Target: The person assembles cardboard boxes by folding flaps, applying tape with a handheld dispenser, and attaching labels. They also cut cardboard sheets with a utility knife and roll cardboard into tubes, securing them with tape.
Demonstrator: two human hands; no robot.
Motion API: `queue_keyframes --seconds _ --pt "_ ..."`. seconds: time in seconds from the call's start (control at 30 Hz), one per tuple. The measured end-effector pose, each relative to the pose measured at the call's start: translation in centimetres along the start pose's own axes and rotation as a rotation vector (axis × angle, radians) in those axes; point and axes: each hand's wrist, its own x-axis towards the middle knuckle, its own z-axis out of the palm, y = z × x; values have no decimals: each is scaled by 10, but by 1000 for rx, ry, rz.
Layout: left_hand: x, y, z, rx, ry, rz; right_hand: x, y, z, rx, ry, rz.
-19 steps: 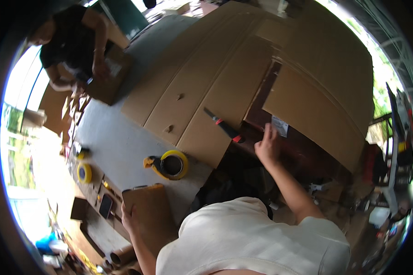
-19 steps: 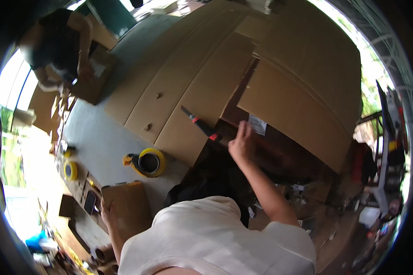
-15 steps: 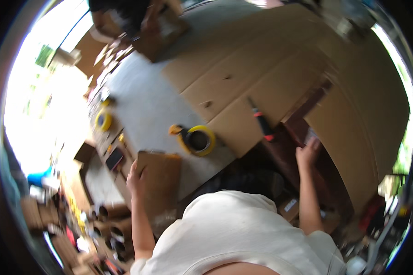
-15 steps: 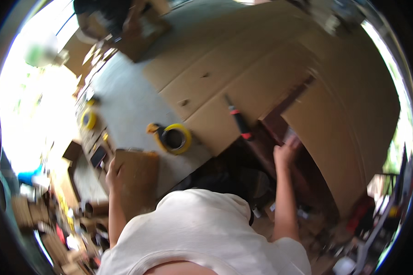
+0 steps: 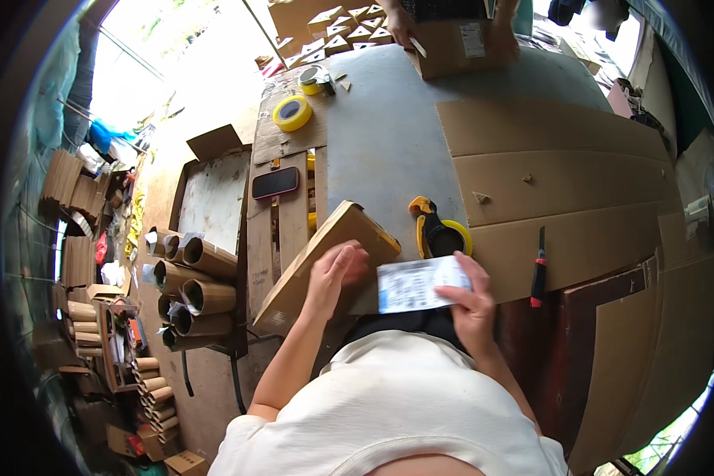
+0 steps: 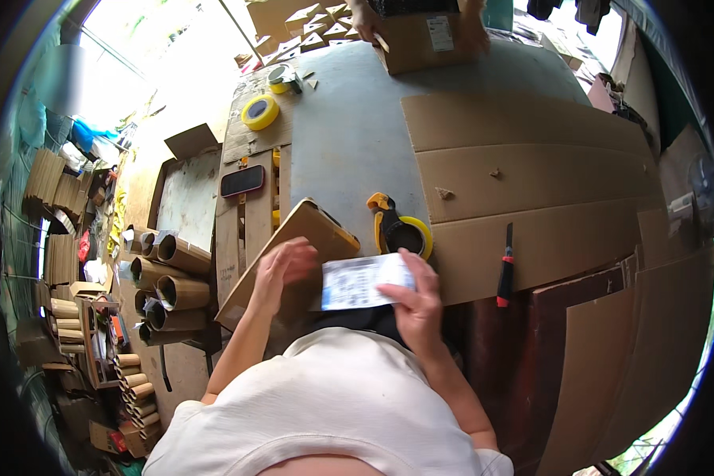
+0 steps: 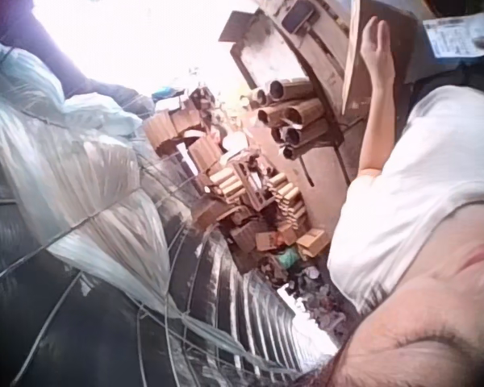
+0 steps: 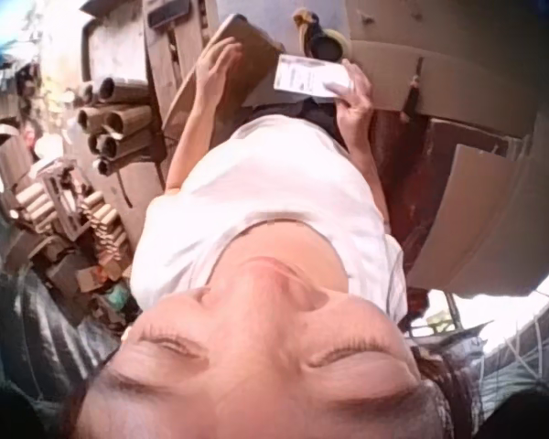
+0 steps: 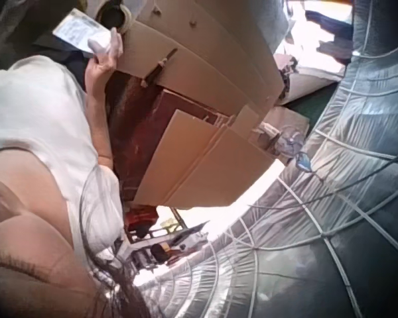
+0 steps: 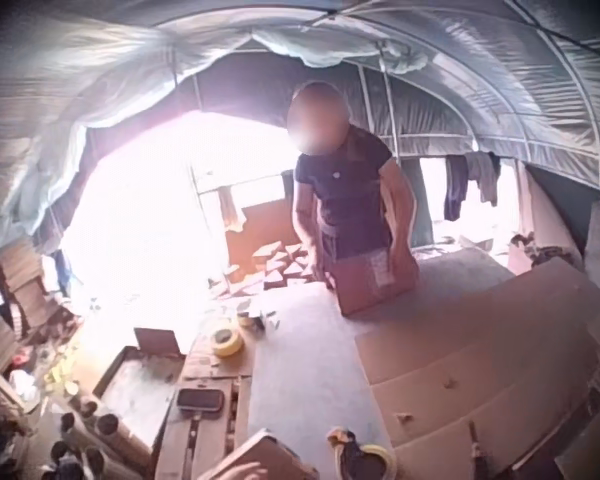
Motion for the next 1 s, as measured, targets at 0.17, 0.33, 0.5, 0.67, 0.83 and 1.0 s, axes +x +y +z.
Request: queue_keyframes --seconds 0.17,0.33,0.5,0.67,0.83,1.0 --pt "-28 -1 -20 -407 -183 -351 14 -34 60 396 -77 2" --pt "-22 -6 -52 -301 -100 -135 17 -51 63 1187 -111 546" --pt "-20 -4 -63 -243 -65 -42 15 -48 73 915 -142 785" --pt "-31 3 -44 783 523 916 23 -59 74 885 42 851" --pt "-36 15 -22 259 -26 613 31 -80 82 1029 -193 788" --pt "-35 11 -26 90 -67 648 37 -87 80 1092 -284 787"
